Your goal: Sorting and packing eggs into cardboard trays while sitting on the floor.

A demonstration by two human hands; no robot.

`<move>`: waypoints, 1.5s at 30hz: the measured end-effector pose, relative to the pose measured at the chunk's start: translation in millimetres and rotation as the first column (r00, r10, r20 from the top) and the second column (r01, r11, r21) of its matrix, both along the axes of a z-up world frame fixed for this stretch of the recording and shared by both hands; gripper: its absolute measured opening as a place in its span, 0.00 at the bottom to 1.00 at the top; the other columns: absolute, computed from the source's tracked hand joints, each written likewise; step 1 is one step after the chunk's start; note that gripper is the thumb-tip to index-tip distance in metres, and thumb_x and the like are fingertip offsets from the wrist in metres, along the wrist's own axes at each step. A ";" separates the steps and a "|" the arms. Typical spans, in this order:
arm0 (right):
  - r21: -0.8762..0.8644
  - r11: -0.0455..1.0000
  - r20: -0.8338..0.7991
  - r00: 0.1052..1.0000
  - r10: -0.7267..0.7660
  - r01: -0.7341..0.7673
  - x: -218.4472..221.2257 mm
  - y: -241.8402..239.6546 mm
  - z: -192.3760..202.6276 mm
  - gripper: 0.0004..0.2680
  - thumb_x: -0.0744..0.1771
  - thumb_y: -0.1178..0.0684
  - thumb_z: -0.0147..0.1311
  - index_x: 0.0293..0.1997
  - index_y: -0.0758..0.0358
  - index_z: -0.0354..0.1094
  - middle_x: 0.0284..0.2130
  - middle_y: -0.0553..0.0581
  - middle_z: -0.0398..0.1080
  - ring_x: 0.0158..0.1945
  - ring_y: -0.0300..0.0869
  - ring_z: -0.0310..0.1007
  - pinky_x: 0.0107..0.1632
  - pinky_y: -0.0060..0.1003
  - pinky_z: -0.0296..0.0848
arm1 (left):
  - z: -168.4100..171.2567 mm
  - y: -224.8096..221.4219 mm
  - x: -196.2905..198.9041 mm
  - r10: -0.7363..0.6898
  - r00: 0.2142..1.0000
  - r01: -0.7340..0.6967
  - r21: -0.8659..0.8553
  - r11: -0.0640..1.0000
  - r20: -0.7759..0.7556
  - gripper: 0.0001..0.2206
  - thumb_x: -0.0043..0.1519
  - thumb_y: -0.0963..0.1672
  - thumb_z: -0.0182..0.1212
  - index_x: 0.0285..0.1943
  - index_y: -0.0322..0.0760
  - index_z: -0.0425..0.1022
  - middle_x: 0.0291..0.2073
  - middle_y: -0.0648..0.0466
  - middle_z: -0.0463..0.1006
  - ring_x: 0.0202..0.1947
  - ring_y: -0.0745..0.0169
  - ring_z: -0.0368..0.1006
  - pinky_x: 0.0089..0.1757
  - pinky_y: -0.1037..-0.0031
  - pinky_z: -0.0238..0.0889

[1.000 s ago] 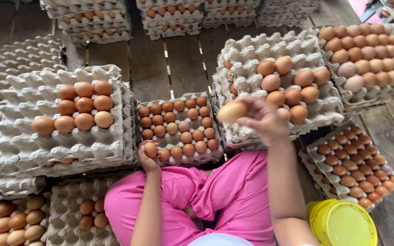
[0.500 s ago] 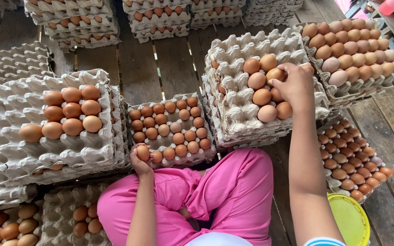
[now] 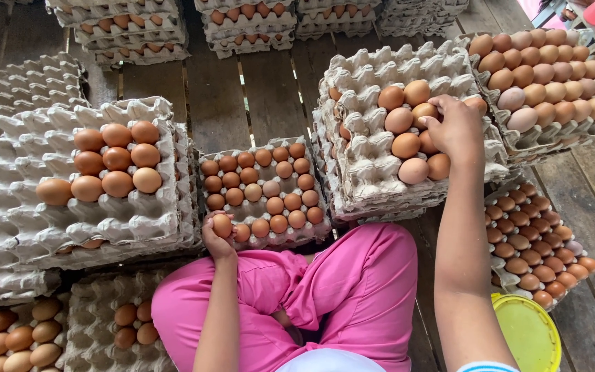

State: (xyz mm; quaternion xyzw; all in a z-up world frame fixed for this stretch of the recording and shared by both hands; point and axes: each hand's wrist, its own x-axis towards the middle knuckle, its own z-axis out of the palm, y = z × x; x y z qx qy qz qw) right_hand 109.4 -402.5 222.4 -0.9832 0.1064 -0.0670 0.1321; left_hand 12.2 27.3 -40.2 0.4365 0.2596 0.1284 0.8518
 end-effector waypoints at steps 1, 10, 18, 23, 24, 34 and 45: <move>-0.002 1.000 0.000 1.000 0.000 0.000 0.2 -0.2 0.9 0.14 0.61 0.48 0.56 0.51 0.49 0.67 0.39 0.56 0.72 0.47 0.46 0.68 0.47 0.43 0.67 | -0.9 -0.1 0.2 0.000 1.000 0.000 -0.002 1.000 0.000 0.15 0.54 0.52 0.44 0.38 0.43 0.68 0.24 0.47 0.74 0.11 0.66 0.66 0.16 0.85 0.61; 0.417 0.852 0.682 0.729 -0.062 -0.318 -67.3 40.4 37.7 0.09 0.68 0.66 0.35 0.51 0.69 0.59 0.41 0.63 0.68 0.36 0.40 0.67 0.38 0.30 0.70 | 27.0 -0.5 -13.4 0.002 0.993 0.023 -0.207 0.978 0.120 0.13 0.57 0.47 0.38 0.39 0.36 0.67 0.28 0.51 0.71 0.16 0.69 0.60 0.19 0.84 0.55; 0.040 0.911 0.953 0.290 0.089 -0.411 -111.1 125.6 -158.0 0.10 0.65 0.62 0.43 0.50 0.74 0.59 0.37 0.67 0.66 0.38 0.50 0.67 0.44 0.41 0.65 | 2.1 -4.6 2.3 0.034 0.996 -0.043 -0.105 0.994 -0.079 0.14 0.51 0.53 0.43 0.36 0.47 0.67 0.25 0.50 0.75 0.16 0.60 0.72 0.19 0.81 0.66; 0.182 0.757 0.593 0.684 0.425 -0.628 -108.4 226.7 -132.5 0.06 0.59 0.61 0.51 0.36 0.64 0.68 0.29 0.56 0.66 0.35 0.48 0.66 0.41 0.38 0.67 | 5.5 -1.9 -2.6 0.023 0.998 -0.028 -0.076 0.997 -0.062 0.14 0.52 0.52 0.42 0.35 0.45 0.68 0.24 0.52 0.74 0.17 0.62 0.72 0.20 0.83 0.66; 0.122 0.822 0.396 0.786 0.474 -0.557 -102.6 233.4 -144.4 0.11 0.57 0.60 0.53 0.40 0.66 0.65 0.33 0.60 0.65 0.41 0.50 0.64 0.44 0.39 0.66 | 6.6 -2.2 -2.1 0.020 0.998 -0.025 -0.074 0.997 -0.064 0.14 0.52 0.52 0.43 0.35 0.45 0.68 0.24 0.52 0.74 0.17 0.62 0.73 0.20 0.82 0.67; -0.043 0.882 -0.222 0.865 0.450 -0.470 -40.1 220.7 -240.7 0.21 0.57 0.49 0.54 0.54 0.53 0.59 0.41 0.57 0.68 0.48 0.50 0.61 0.46 0.45 0.65 | 9.3 -2.6 0.3 0.029 0.997 -0.032 -0.043 0.999 -0.065 0.13 0.52 0.51 0.44 0.35 0.42 0.69 0.23 0.51 0.74 0.18 0.63 0.73 0.20 0.82 0.67; 0.997 0.065 -0.058 0.978 0.200 0.046 -77.1 222.5 -167.2 0.17 0.60 0.58 0.59 0.52 0.63 0.59 0.40 0.58 0.67 0.39 0.38 0.69 0.37 0.30 0.76 | 0.6 -2.3 2.0 0.009 0.998 -0.012 -0.047 0.999 -0.057 0.13 0.53 0.51 0.44 0.36 0.42 0.68 0.24 0.50 0.74 0.18 0.61 0.73 0.21 0.81 0.68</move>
